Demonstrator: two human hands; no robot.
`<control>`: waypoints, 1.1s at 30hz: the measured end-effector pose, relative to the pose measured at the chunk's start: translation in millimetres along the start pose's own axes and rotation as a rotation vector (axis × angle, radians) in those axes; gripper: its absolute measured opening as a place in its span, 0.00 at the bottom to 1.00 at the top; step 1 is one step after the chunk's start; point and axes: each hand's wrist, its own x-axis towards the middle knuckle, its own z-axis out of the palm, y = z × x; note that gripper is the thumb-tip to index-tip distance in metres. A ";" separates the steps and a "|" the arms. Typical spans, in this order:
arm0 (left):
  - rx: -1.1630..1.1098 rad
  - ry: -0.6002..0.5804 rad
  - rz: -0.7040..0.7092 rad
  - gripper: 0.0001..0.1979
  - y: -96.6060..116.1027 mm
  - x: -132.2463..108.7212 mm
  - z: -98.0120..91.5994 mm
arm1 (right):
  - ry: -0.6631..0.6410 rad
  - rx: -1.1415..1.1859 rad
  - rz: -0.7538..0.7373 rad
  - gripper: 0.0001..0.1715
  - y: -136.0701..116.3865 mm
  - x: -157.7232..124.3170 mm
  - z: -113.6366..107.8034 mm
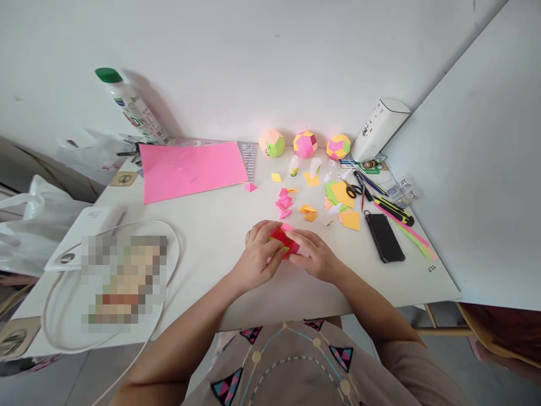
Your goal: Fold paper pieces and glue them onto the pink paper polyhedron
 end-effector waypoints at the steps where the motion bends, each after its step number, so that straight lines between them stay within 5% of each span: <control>1: 0.006 0.000 0.003 0.10 0.0 -0.1 0.4 | -0.002 -0.001 -0.006 0.36 1.0 -0.1 -0.1; 10: 0.063 0.022 0.048 0.10 -1.3 -0.4 2.9 | 0.012 -0.018 -0.043 0.30 5.7 -0.1 2.5; 17: 0.095 0.044 0.087 0.09 -2.0 -0.4 4.0 | -0.012 -0.167 -0.210 0.10 8.8 2.7 1.8; 25: 0.001 0.094 -0.030 0.09 0.0 -0.4 2.7 | -0.059 -0.058 -0.022 0.26 8.8 -1.0 7.5; 33: -0.029 0.121 -0.113 0.09 4.0 -1.2 2.7 | -0.079 0.078 0.050 0.30 6.2 -3.4 10.0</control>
